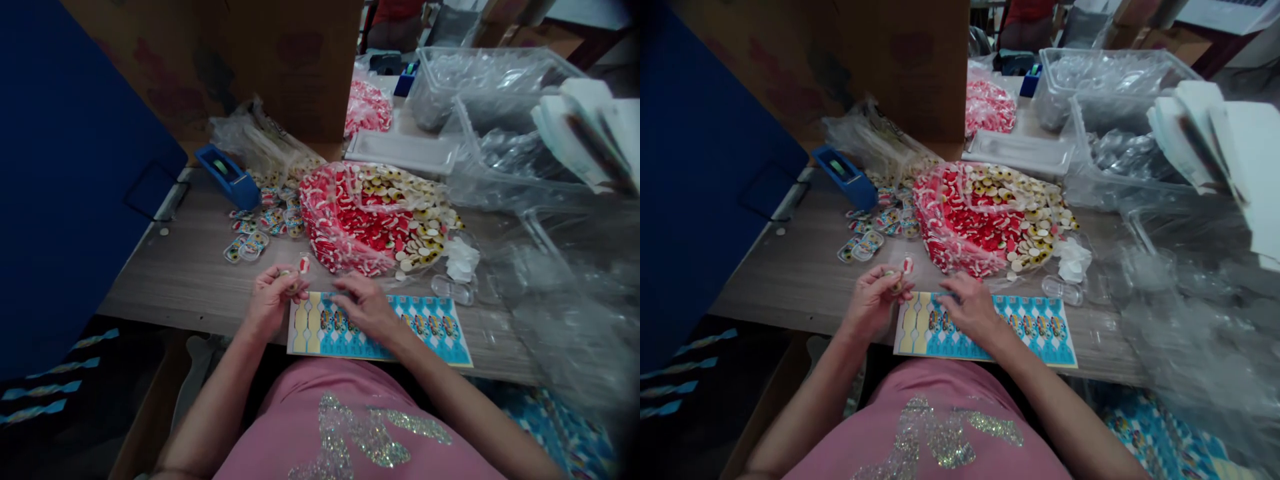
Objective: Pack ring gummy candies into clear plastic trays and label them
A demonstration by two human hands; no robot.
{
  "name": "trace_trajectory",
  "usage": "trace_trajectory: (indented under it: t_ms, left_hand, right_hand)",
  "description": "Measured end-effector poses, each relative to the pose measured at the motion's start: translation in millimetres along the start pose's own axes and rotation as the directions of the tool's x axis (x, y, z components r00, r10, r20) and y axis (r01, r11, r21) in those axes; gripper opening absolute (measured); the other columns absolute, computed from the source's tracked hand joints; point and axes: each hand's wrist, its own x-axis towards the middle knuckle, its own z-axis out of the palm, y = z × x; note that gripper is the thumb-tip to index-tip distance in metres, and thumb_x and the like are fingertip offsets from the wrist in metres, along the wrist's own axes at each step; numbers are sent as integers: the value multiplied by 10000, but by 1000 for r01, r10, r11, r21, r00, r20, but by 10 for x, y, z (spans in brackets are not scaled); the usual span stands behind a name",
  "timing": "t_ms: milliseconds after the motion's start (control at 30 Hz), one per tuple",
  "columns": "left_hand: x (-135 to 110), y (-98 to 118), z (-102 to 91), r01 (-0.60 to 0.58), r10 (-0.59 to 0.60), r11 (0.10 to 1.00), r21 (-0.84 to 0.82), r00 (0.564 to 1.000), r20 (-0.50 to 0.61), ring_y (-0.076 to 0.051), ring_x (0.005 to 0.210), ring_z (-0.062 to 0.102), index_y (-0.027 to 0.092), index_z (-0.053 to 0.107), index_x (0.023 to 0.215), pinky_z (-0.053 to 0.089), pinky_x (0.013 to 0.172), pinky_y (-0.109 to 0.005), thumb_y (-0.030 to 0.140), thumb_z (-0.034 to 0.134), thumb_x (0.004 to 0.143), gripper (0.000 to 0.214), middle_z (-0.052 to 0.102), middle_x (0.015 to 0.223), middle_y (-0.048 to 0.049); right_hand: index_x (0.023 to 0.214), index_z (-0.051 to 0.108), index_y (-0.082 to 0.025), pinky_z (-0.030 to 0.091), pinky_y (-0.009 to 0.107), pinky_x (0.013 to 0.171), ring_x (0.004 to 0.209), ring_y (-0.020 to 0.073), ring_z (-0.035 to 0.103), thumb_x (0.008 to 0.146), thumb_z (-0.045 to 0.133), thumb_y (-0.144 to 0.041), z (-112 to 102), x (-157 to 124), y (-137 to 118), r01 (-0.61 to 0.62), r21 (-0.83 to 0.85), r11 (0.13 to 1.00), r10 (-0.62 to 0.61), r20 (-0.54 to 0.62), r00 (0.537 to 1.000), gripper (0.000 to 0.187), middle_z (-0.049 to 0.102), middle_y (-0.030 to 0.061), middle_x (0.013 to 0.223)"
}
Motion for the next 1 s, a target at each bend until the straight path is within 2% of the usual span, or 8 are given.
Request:
trace_trajectory:
  t_ms: [67,133,267,433,533,667,800,1000]
  left_hand:
    - [-49,-74,-33,37,-38,997,-62,999,-12,-149,531,653,149,606,751,502,510,-237,234,790,619,241,652,585,16]
    - [-81,-173,-32,56,-59,988,-143,998,-16,-120,554,640,147,613,734,548,635,-269,215,793,623,221,620,571,42]
    - [-83,-324,-33,54,-66,968,-245,997,-41,-100,574,639,144,628,733,544,775,-293,194,799,623,210,643,604,38]
    - [-76,-370,-67,82,-95,961,-264,995,-36,-138,623,674,147,636,763,529,733,-281,205,809,619,233,694,639,-7]
    - [-87,-360,-86,121,-113,961,-248,992,48,-136,625,668,147,639,760,525,731,-285,210,807,630,221,703,650,-15]
    - [-87,-333,-136,202,-148,954,-222,960,238,-129,619,658,146,657,755,515,736,-283,218,807,638,203,691,637,-11]
    - [-71,-350,-187,200,-97,950,-240,920,380,-136,647,660,150,669,771,516,770,-323,222,782,677,164,704,701,-22]
    - [-71,-428,-212,202,-99,951,-233,915,391,-199,788,702,155,662,801,525,844,-401,231,779,682,183,723,811,-47]
  right_hand:
    - [926,699,-172,480,336,735,843,207,594,831,632,-214,73,-43,-21,85,-323,942,-46,129,991,124,630,87,921]
    - [918,697,-161,469,322,704,851,220,591,834,628,-209,133,-52,-54,126,-510,851,-35,184,982,119,620,108,957]
    - [876,691,-162,450,294,656,800,204,591,843,609,-181,218,-54,-26,157,-588,794,-67,172,983,91,621,98,919]
    - [852,664,-168,461,292,692,775,188,580,857,469,-54,294,-117,114,236,-493,837,-197,130,972,226,627,92,878]
    - [859,615,-176,477,307,741,831,194,584,869,454,-64,270,-121,130,233,-335,913,-210,103,972,197,617,97,930]
    - [882,543,-211,462,358,903,1066,207,567,885,500,-117,158,-119,99,152,6,988,-152,117,981,104,564,93,1156]
    - [892,524,-227,409,415,1007,1232,225,491,899,486,-127,87,-171,88,29,162,986,-47,108,993,107,521,81,1253]
    - [1236,510,-284,503,373,897,1182,223,535,890,523,-198,-1,-330,116,-72,260,963,25,182,983,356,421,97,1422]
